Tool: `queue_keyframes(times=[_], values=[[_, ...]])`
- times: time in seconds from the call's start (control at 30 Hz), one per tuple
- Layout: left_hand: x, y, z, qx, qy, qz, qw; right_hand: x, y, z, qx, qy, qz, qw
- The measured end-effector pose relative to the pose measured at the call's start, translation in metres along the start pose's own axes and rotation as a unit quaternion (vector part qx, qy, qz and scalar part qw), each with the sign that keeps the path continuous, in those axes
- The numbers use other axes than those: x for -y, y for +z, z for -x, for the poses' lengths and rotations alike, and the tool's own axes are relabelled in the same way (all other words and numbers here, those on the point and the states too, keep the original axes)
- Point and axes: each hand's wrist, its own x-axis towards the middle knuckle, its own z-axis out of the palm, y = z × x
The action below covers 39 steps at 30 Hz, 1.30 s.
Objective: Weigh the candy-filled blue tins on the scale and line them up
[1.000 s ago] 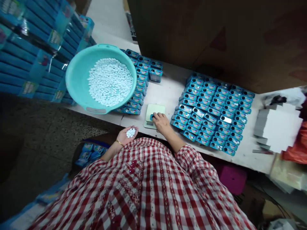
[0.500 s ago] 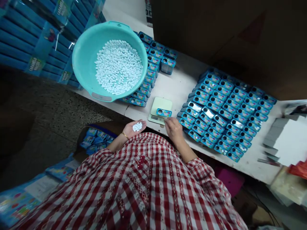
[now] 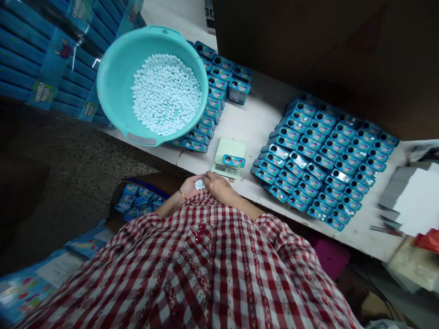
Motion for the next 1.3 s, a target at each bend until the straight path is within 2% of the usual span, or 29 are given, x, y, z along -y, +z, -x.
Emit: queue_keyframes(times=[0.2,0.3,0.4,0.63,0.77,0.97,1.07,1.2,1.3], values=[[-0.008,0.037,0.005,0.089,0.034,0.013,0.995,-0.022,-0.016,0.003,-0.144,0.052,-0.080,0.985],[-0.012,0.053,0.004,0.093,0.045,0.015,0.995,-0.038,-0.029,0.005,-0.206,0.068,-0.089,0.972],[-0.015,0.058,0.001,0.091,0.053,0.011,0.994,-0.054,-0.035,0.006,-0.238,0.100,-0.087,0.962],[-0.021,0.041,0.006,0.055,0.096,0.019,0.994,-0.069,-0.026,0.006,-0.233,0.095,-0.059,0.966],[-0.025,0.027,0.014,0.034,0.107,0.034,0.993,-0.068,-0.034,0.018,-0.295,0.100,-0.088,0.946],[-0.027,0.007,0.020,-0.008,0.111,0.055,0.992,-0.074,-0.047,0.040,-0.371,0.147,-0.051,0.915],[-0.027,0.001,0.020,-0.013,0.111,0.057,0.992,-0.074,-0.044,0.039,-0.362,0.143,-0.034,0.921],[-0.026,-0.002,0.020,-0.010,0.112,0.057,0.992,-0.066,-0.039,0.025,-0.271,0.119,0.011,0.955],[-0.025,-0.003,0.021,-0.006,0.112,0.058,0.992,-0.064,-0.035,0.014,-0.216,0.116,0.062,0.968]])
